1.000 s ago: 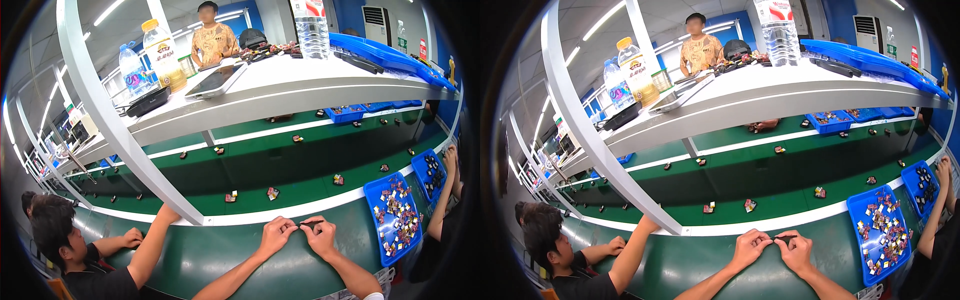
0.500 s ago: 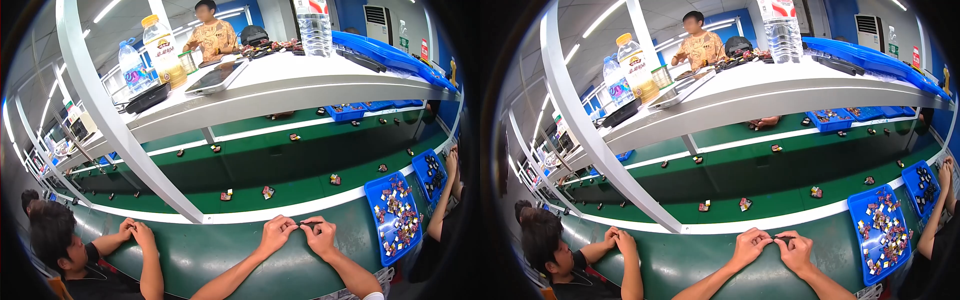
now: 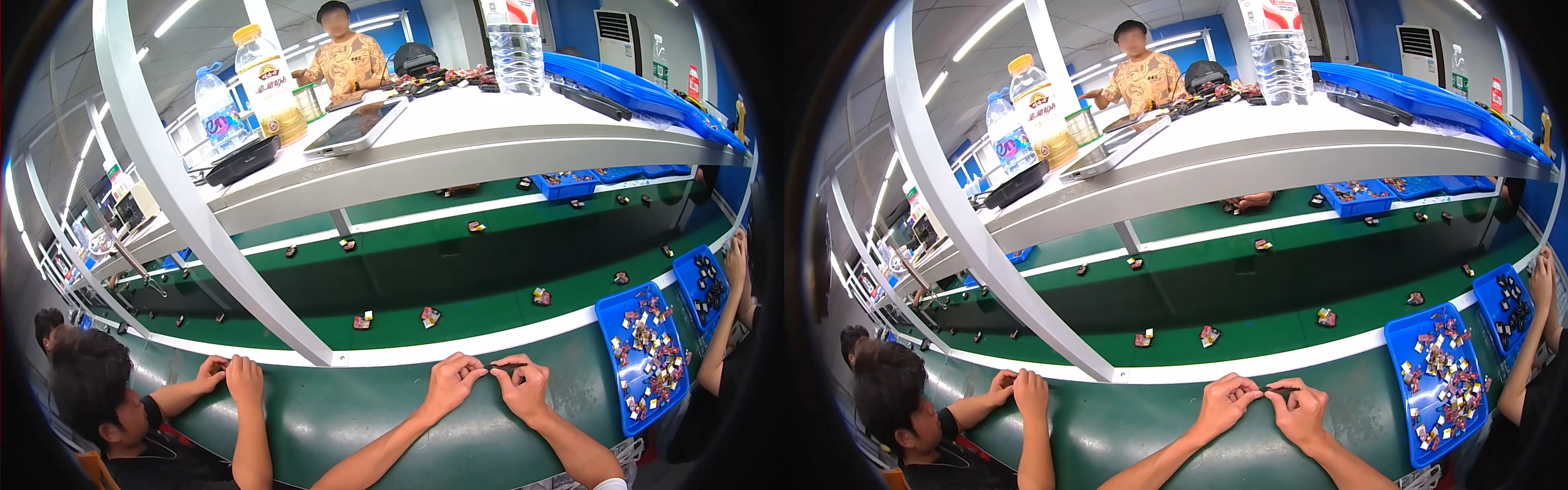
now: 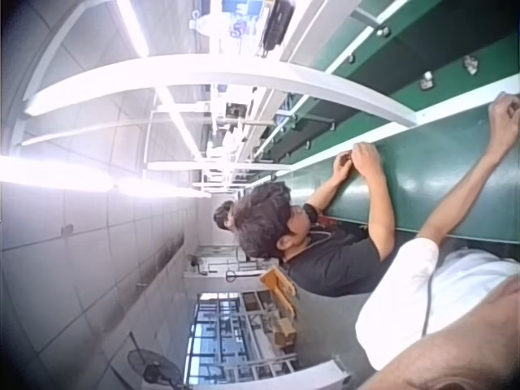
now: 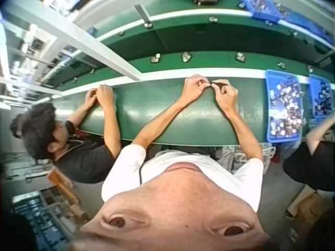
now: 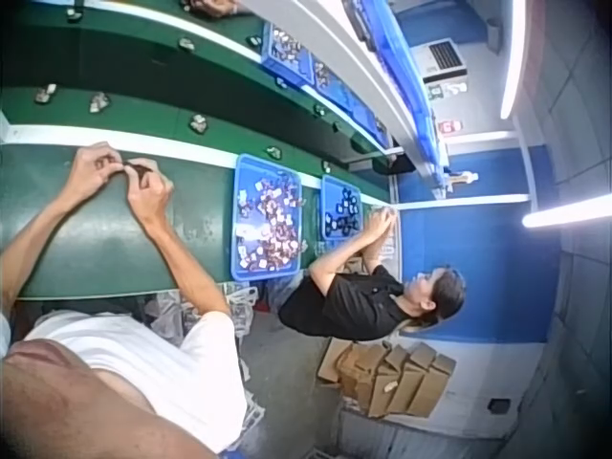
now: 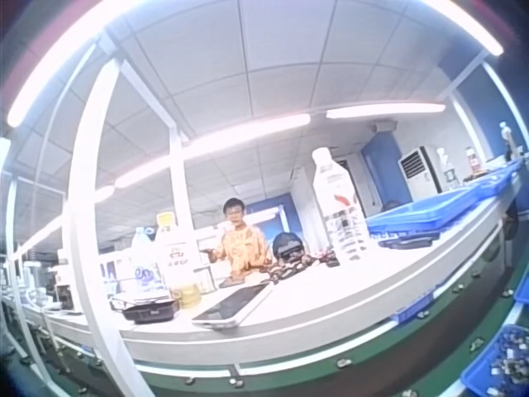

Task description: Assembling small components on an industrial production line.

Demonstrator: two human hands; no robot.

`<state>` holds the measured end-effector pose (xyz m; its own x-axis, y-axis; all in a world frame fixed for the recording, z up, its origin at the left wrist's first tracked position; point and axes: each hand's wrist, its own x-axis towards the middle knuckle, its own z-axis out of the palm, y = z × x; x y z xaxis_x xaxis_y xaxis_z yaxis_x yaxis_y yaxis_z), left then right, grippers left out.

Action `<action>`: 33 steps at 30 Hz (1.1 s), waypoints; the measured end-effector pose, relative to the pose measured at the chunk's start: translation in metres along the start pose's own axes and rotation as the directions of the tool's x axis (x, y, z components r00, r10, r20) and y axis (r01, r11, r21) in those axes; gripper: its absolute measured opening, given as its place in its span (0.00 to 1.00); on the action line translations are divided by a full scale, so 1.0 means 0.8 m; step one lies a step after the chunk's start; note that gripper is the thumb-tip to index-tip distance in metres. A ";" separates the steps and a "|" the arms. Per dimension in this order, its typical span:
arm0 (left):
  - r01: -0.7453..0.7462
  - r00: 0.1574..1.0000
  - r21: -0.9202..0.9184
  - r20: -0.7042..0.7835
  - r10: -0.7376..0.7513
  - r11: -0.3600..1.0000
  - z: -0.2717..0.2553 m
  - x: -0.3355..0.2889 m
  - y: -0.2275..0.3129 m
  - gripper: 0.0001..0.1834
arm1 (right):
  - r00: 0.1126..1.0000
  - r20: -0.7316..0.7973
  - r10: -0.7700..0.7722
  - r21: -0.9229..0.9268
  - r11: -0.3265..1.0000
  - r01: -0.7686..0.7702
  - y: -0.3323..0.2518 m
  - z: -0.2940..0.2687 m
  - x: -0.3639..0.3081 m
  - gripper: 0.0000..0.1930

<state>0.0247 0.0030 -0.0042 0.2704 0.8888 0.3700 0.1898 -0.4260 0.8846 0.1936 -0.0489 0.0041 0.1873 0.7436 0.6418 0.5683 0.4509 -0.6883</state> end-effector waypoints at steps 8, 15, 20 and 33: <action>0.006 1.000 0.011 0.012 -0.006 1.000 0.000 0.001 -0.003 0.04 | 1.000 0.000 -0.002 -0.005 1.000 0.002 0.005 0.001 -0.002 0.06; -0.003 1.000 0.019 0.005 0.003 1.000 0.002 0.003 -0.007 0.04 | 0.999 -0.037 0.017 0.008 1.000 -0.016 -0.004 0.003 0.004 0.08; -0.006 1.000 0.005 -0.008 0.006 1.000 0.001 -0.002 -0.002 0.04 | 0.999 -0.044 0.011 0.012 1.000 -0.010 -0.001 0.002 0.000 0.12; 0.011 0.997 -0.049 -0.081 -0.015 0.999 -0.004 -0.002 0.012 0.03 | 0.996 -0.080 0.046 0.023 0.999 -0.044 -0.010 0.001 0.010 0.23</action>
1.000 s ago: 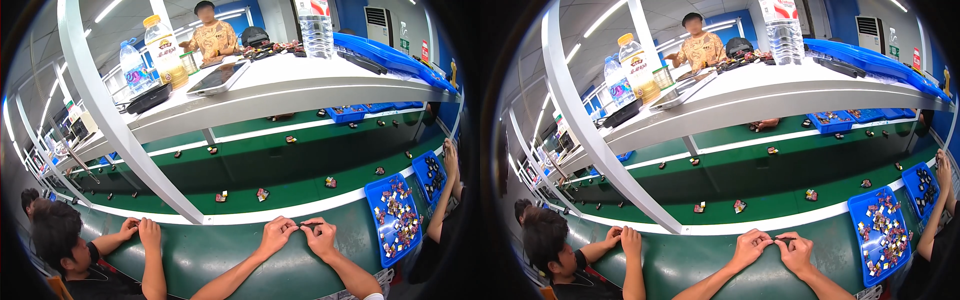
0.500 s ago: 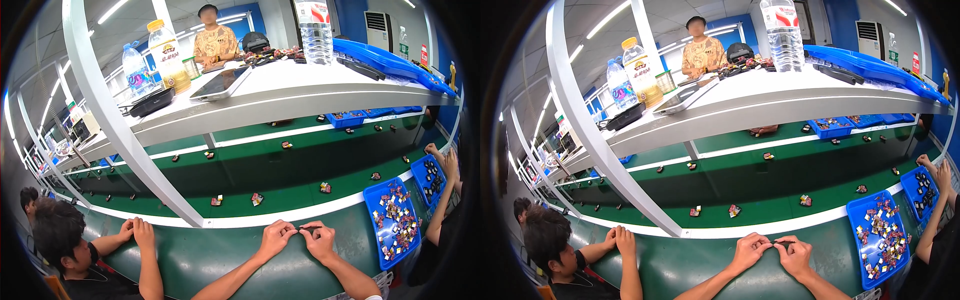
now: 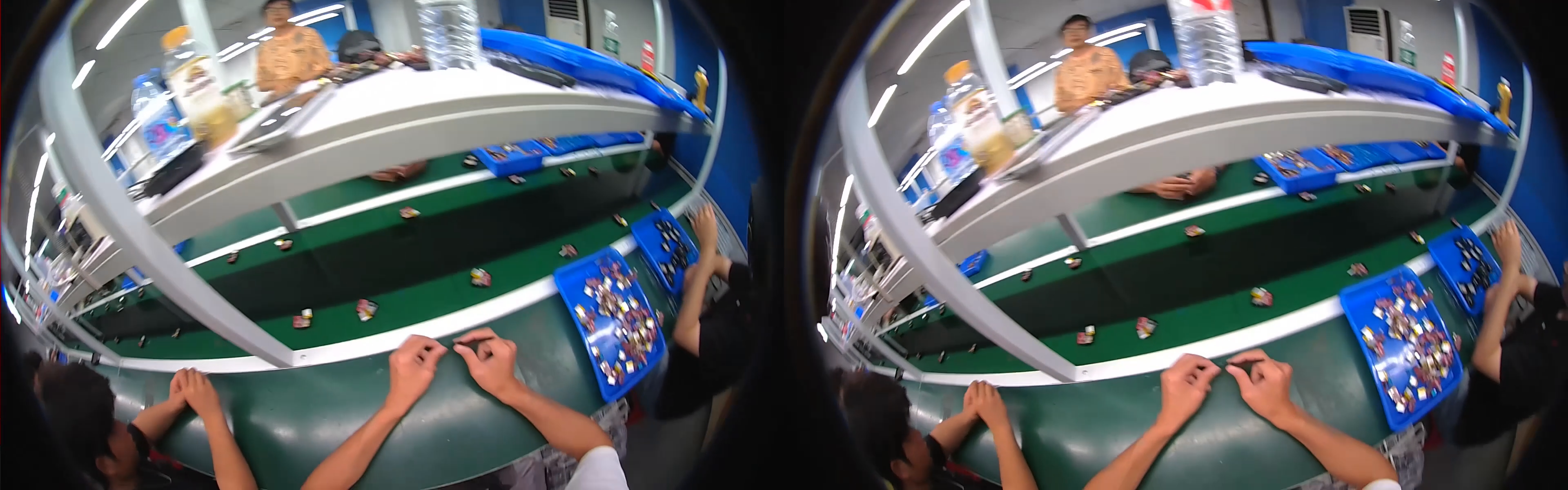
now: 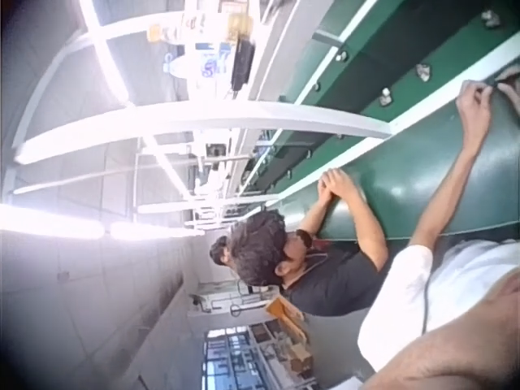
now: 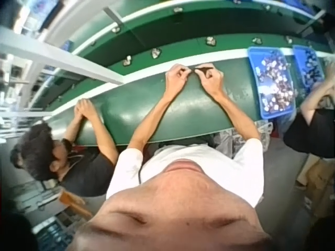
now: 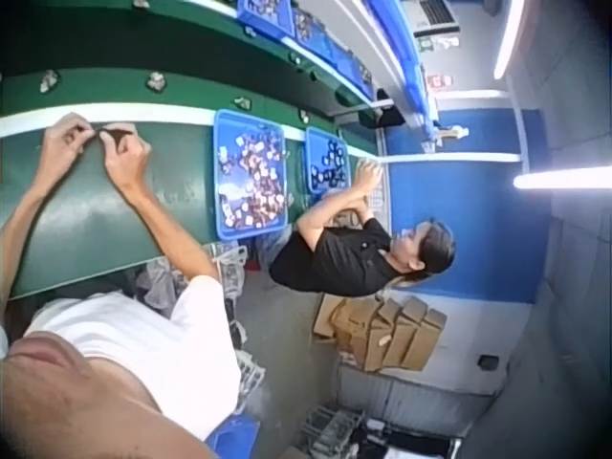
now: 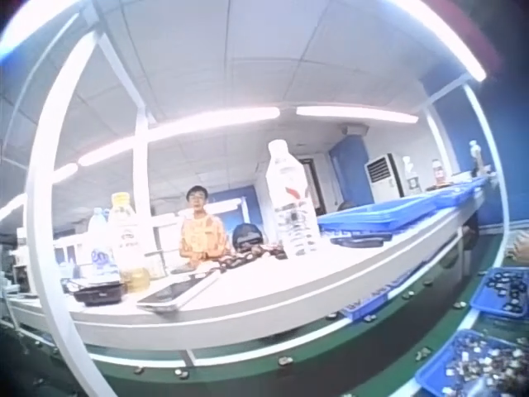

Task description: Assembling small components on an industrial production line.

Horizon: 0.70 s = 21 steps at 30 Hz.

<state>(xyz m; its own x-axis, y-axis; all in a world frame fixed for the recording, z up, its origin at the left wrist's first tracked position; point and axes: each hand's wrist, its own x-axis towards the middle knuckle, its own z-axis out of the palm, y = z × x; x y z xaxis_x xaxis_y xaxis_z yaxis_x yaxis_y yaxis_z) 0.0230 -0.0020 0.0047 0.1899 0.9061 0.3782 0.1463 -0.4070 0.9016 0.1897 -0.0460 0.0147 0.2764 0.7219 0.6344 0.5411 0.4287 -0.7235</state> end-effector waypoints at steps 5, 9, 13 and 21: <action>0.147 0.988 -0.141 -0.028 -0.153 0.979 -0.005 0.011 -0.016 0.10 | 0.985 -0.021 0.173 0.069 0.983 -0.171 0.005 0.005 0.011 0.08; 0.157 0.987 -0.076 0.052 -0.153 0.985 -0.005 0.006 0.002 0.15 | 0.983 -0.001 0.182 0.066 0.981 -0.181 0.004 -0.003 0.005 0.09; 0.187 0.981 -0.017 0.054 -0.186 0.982 -0.006 -0.001 -0.003 0.22 | 0.982 0.014 0.189 0.032 0.981 -0.190 0.000 -0.007 0.000 0.08; 0.038 0.997 0.029 0.069 -0.040 0.999 -0.006 -0.002 -0.019 0.26 | 0.978 0.051 0.202 0.071 0.976 -0.205 -0.005 -0.006 0.004 0.09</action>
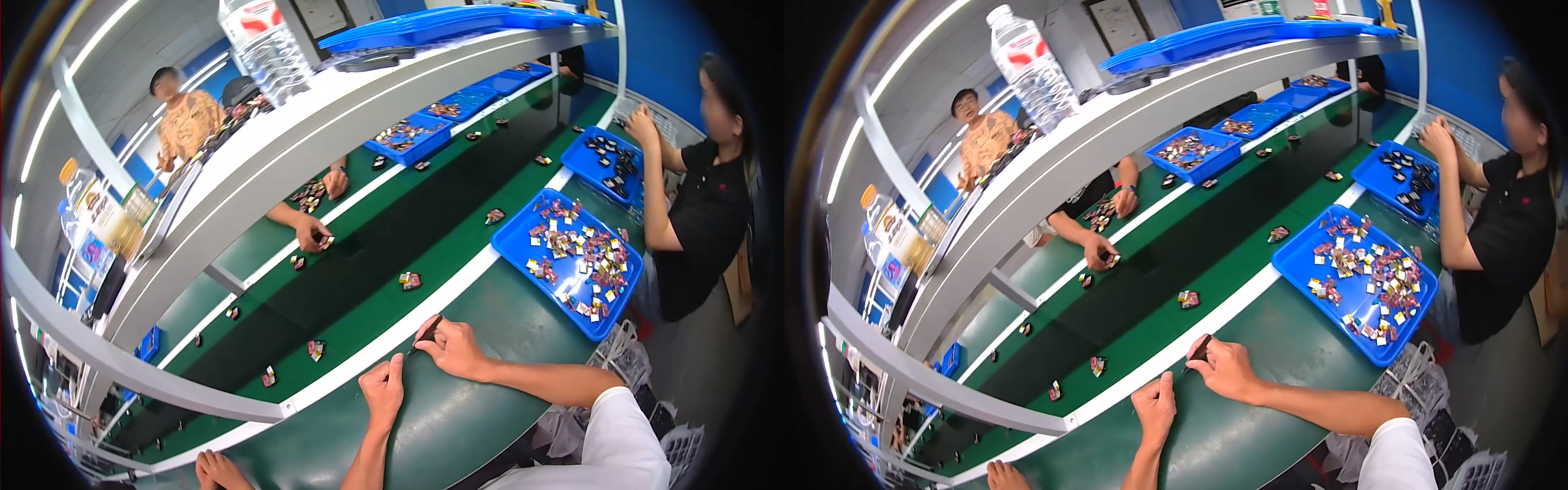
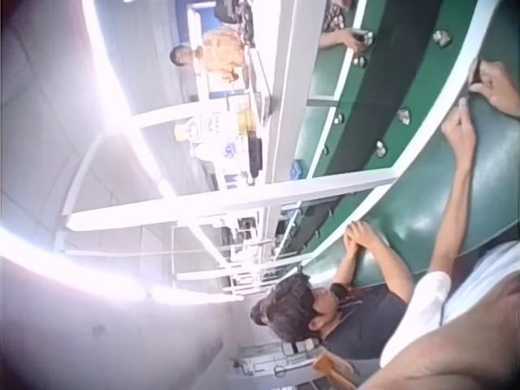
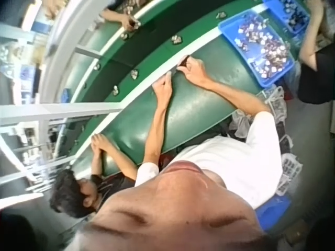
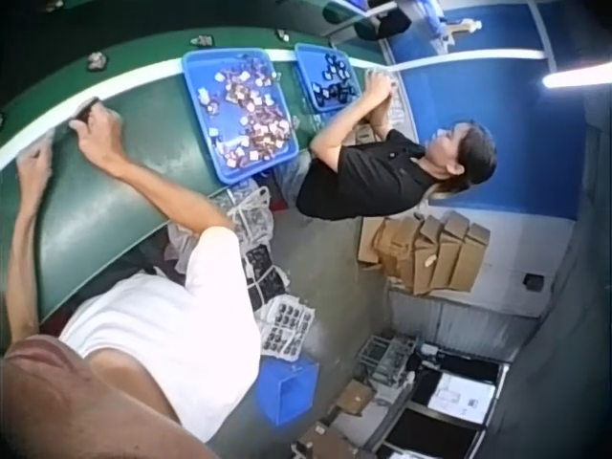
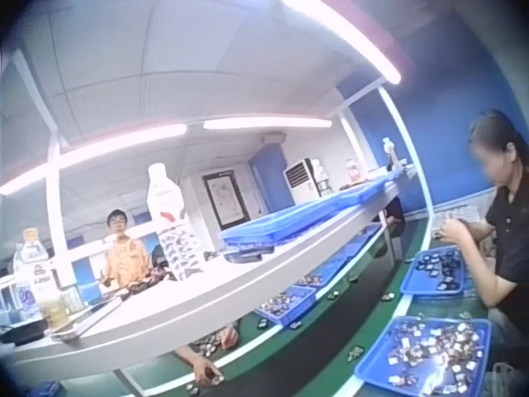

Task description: Assembling small components on an industrial production line.

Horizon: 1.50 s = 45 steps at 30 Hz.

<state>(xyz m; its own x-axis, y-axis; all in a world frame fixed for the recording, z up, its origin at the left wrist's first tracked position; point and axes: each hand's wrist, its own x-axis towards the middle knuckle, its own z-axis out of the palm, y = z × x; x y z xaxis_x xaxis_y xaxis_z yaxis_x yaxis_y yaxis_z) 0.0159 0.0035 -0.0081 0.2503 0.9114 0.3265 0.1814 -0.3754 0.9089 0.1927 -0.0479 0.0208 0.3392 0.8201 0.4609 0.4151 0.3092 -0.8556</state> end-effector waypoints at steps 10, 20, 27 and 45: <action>0.088 0.995 -0.072 -0.043 -0.091 0.994 0.001 0.004 0.011 0.21 | 0.998 -0.047 -0.047 -0.016 0.999 0.047 0.009 0.001 -0.001 0.10; 0.012 0.998 0.055 -0.056 -0.009 0.998 -0.004 0.003 0.004 0.26 | 1.000 -0.006 -0.003 -0.058 0.998 0.003 0.008 -0.001 -0.004 0.10; 0.112 0.993 -0.058 -0.041 -0.114 0.992 -0.002 0.000 0.018 0.27 | 1.000 -0.020 0.010 -0.039 0.999 -0.011 0.004 0.000 -0.004 0.10; 0.251 0.964 0.101 0.058 -0.258 0.963 0.031 0.096 0.015 0.10 | 0.955 -0.243 0.169 0.227 0.967 -0.113 0.035 -0.010 0.025 0.09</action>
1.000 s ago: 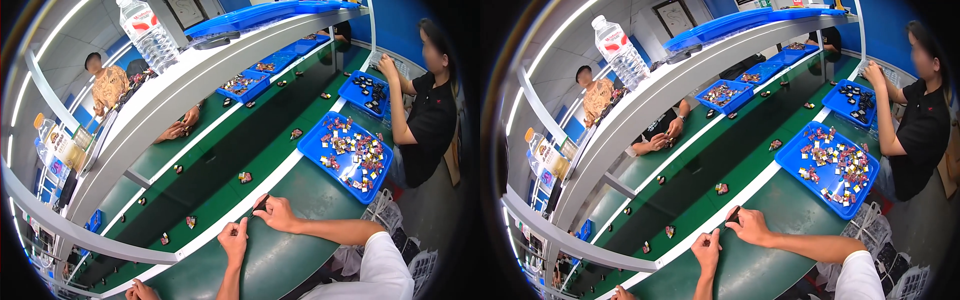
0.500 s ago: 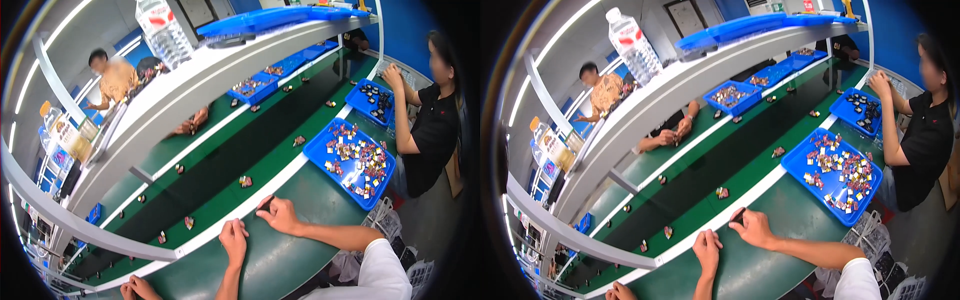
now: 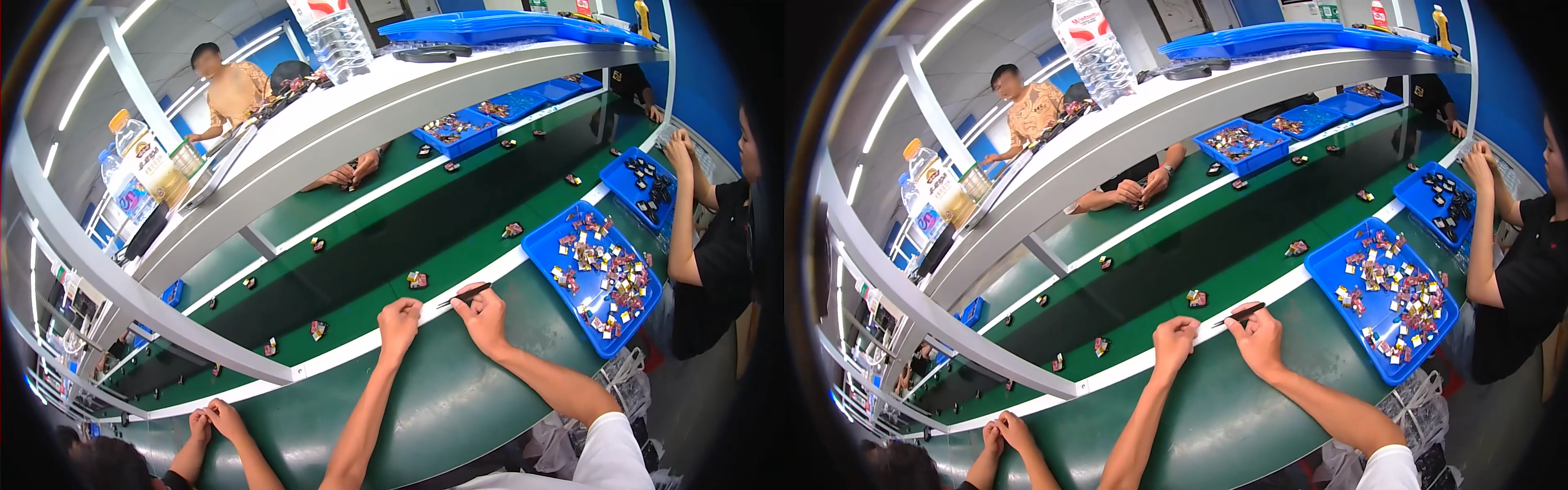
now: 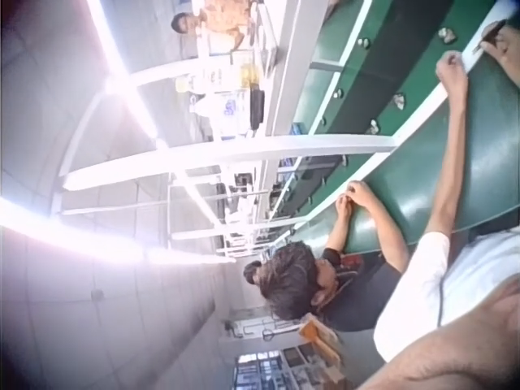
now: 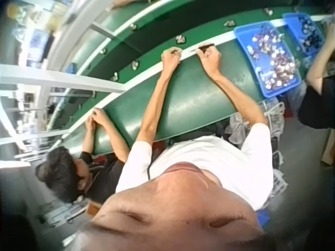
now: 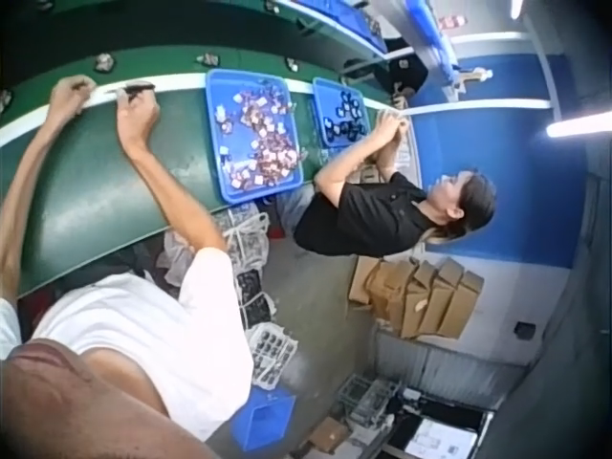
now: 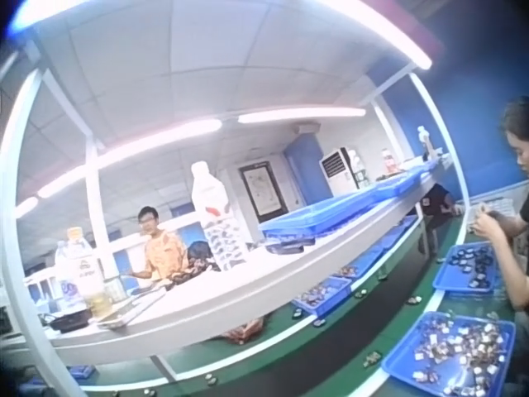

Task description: Assembling small components on an industrial production line.

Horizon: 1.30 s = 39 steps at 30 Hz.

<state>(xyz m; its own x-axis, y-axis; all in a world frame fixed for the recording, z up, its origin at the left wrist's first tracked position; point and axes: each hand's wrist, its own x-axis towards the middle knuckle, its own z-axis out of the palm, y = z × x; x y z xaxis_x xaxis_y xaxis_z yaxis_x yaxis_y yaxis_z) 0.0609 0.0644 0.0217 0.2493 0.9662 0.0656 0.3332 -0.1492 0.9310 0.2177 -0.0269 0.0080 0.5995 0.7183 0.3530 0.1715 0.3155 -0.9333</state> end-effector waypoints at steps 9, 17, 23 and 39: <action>-0.028 0.978 0.412 -0.176 0.110 0.911 0.010 0.058 -0.009 0.15 | 0.997 0.070 0.028 -0.006 1.000 -0.027 -0.003 0.005 -0.003 0.09; 0.121 0.990 0.000 -0.069 -0.121 0.993 -0.021 0.076 0.009 0.19 | 0.997 0.075 0.005 -0.048 0.999 -0.001 -0.004 -0.001 0.002 0.10; 0.114 0.987 -0.107 -0.103 -0.125 0.988 -0.010 0.076 0.007 0.15 | 0.996 0.085 0.019 -0.016 1.000 -0.018 0.007 0.001 0.001 0.10; 0.124 0.984 -0.252 -0.094 -0.152 0.960 -0.027 0.059 -0.027 0.10 | 0.992 0.126 0.030 0.030 0.999 -0.034 0.024 0.004 0.003 0.10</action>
<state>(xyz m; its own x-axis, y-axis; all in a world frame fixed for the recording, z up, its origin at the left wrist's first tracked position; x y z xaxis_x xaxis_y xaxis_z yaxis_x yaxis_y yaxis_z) 0.0456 0.1179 0.0128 0.1094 0.9931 -0.0434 0.1217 0.0299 0.9921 0.2197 -0.0171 -0.0087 0.5014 0.7998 0.3301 0.1272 0.3092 -0.9424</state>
